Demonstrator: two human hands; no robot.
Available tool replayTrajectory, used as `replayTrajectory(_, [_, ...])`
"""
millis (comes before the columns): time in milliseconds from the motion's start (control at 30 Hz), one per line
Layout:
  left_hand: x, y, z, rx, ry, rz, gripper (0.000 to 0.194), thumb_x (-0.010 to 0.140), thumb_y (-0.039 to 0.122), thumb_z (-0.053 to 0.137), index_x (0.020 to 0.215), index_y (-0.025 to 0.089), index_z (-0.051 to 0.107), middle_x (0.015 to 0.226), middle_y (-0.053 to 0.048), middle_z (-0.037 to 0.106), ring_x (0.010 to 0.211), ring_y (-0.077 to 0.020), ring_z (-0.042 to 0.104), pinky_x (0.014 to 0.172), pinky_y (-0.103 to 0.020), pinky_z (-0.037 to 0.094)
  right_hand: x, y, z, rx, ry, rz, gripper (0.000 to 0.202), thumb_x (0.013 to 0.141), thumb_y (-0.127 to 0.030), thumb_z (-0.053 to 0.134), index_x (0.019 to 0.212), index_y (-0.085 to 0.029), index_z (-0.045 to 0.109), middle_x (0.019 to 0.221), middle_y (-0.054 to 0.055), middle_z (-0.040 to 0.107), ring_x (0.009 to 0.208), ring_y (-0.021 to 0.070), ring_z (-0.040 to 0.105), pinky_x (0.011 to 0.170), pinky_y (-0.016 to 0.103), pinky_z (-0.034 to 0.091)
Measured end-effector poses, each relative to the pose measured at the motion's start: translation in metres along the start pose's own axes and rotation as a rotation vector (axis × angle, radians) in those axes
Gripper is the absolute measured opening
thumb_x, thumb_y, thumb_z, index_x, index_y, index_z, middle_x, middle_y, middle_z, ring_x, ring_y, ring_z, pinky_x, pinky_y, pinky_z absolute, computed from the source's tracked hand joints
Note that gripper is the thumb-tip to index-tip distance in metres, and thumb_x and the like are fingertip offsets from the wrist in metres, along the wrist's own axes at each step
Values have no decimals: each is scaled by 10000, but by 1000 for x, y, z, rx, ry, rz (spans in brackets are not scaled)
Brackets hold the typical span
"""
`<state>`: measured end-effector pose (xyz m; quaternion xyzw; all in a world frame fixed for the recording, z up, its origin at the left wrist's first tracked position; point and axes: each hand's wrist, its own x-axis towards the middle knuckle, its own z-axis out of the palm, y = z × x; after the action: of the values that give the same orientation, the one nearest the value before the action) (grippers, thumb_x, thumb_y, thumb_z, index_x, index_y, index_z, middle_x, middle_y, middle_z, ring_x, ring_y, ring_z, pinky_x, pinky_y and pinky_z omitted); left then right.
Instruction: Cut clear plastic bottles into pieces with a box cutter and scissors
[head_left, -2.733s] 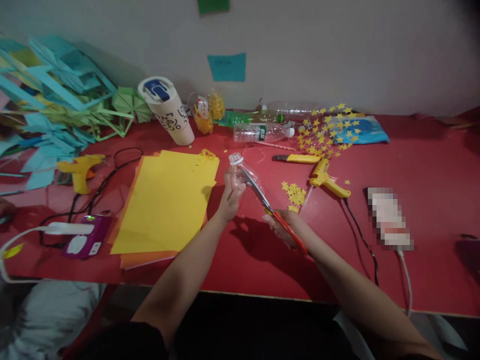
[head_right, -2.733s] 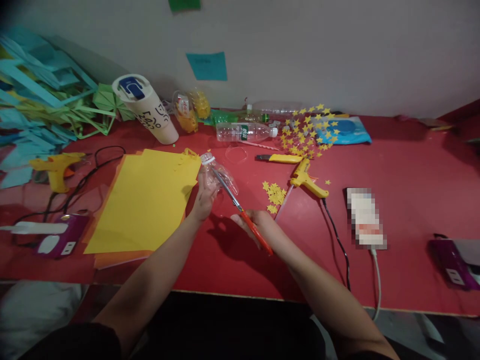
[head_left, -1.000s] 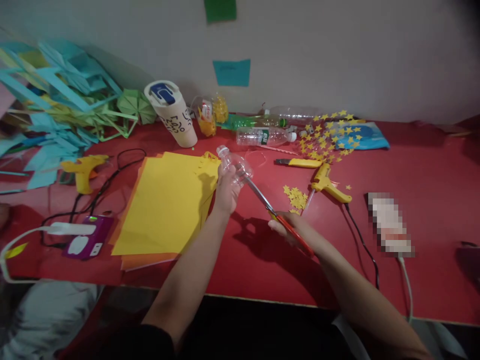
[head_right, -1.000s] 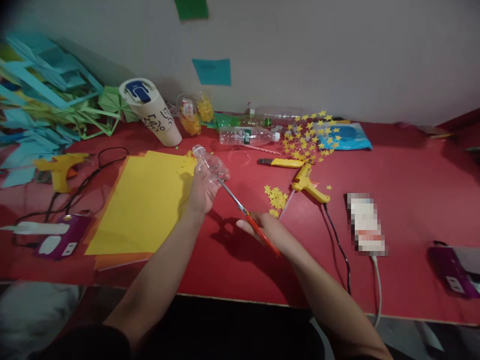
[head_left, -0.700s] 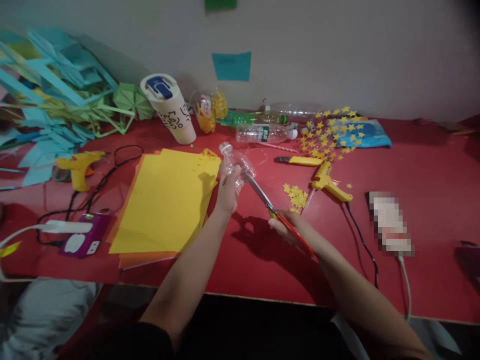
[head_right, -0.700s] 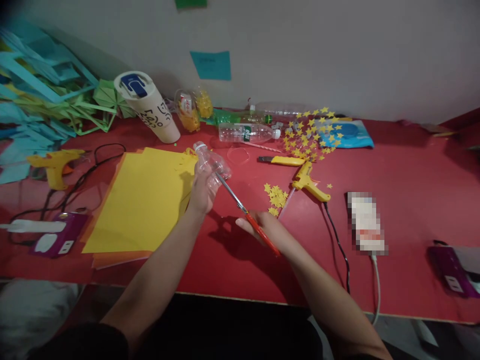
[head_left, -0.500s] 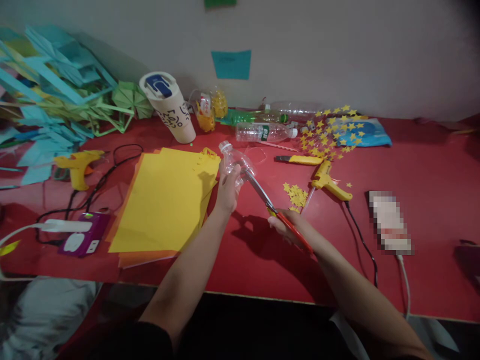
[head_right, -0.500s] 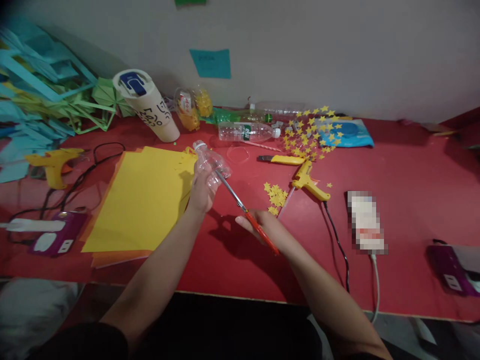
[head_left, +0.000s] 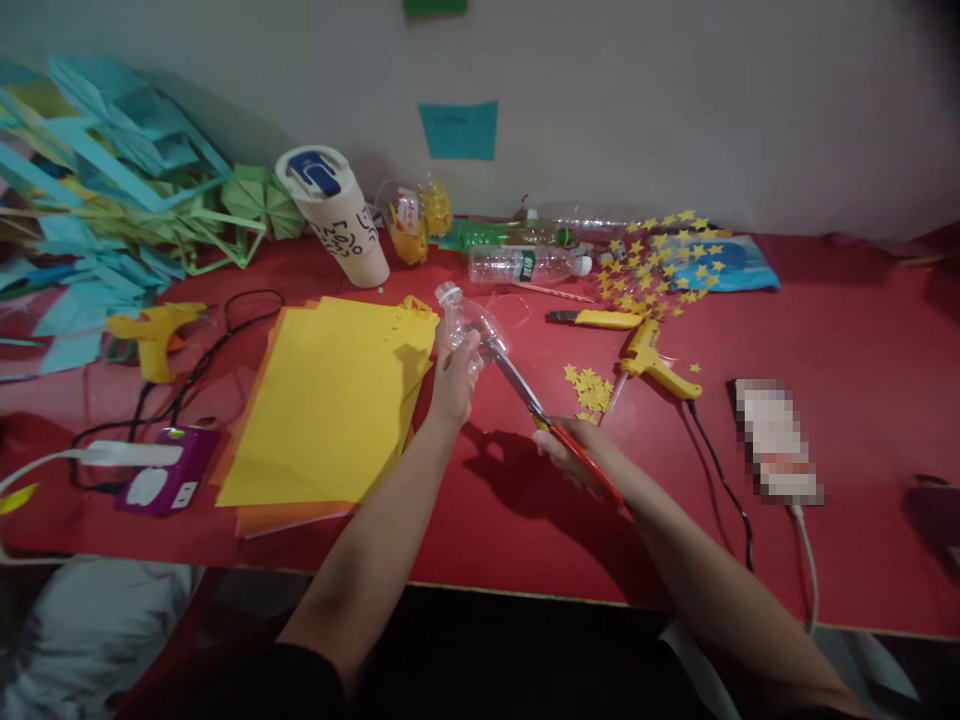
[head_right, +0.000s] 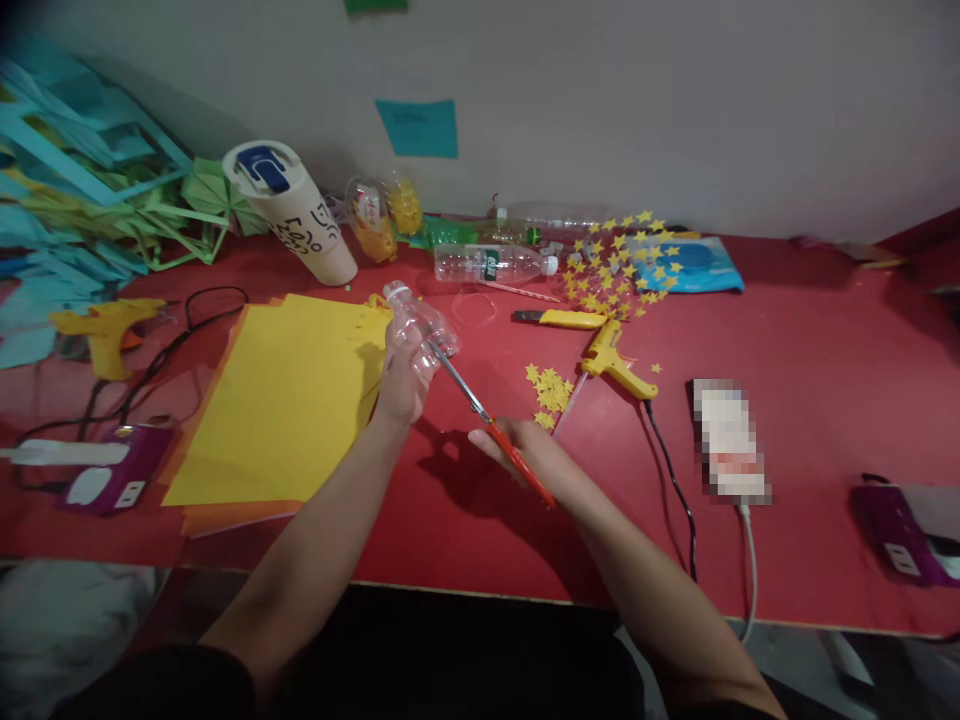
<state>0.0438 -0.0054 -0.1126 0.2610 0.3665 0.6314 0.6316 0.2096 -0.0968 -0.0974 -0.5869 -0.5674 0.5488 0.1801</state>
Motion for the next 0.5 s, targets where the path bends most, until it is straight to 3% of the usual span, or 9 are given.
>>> replayTrajectory(267, [1, 0, 0, -7, -8, -1, 355, 811, 283, 717, 1151, 322, 622, 1176, -47, 627, 1172, -249, 609, 991, -423, 507, -3, -7, 0, 24, 13, 56, 495, 839, -690, 512, 666, -234, 427, 491, -76, 350, 412, 93, 377, 449, 261, 327])
replayTrajectory(500, [1, 4, 0, -3, -8, 30, 353, 806, 290, 708, 1146, 330, 622, 996, -22, 639, 1044, -220, 639, 979, -427, 510, 4, 3, 3, -44, 59, -31, 577, 759, -786, 525, 607, -242, 406, 480, -51, 356, 473, 118, 389, 456, 263, 321])
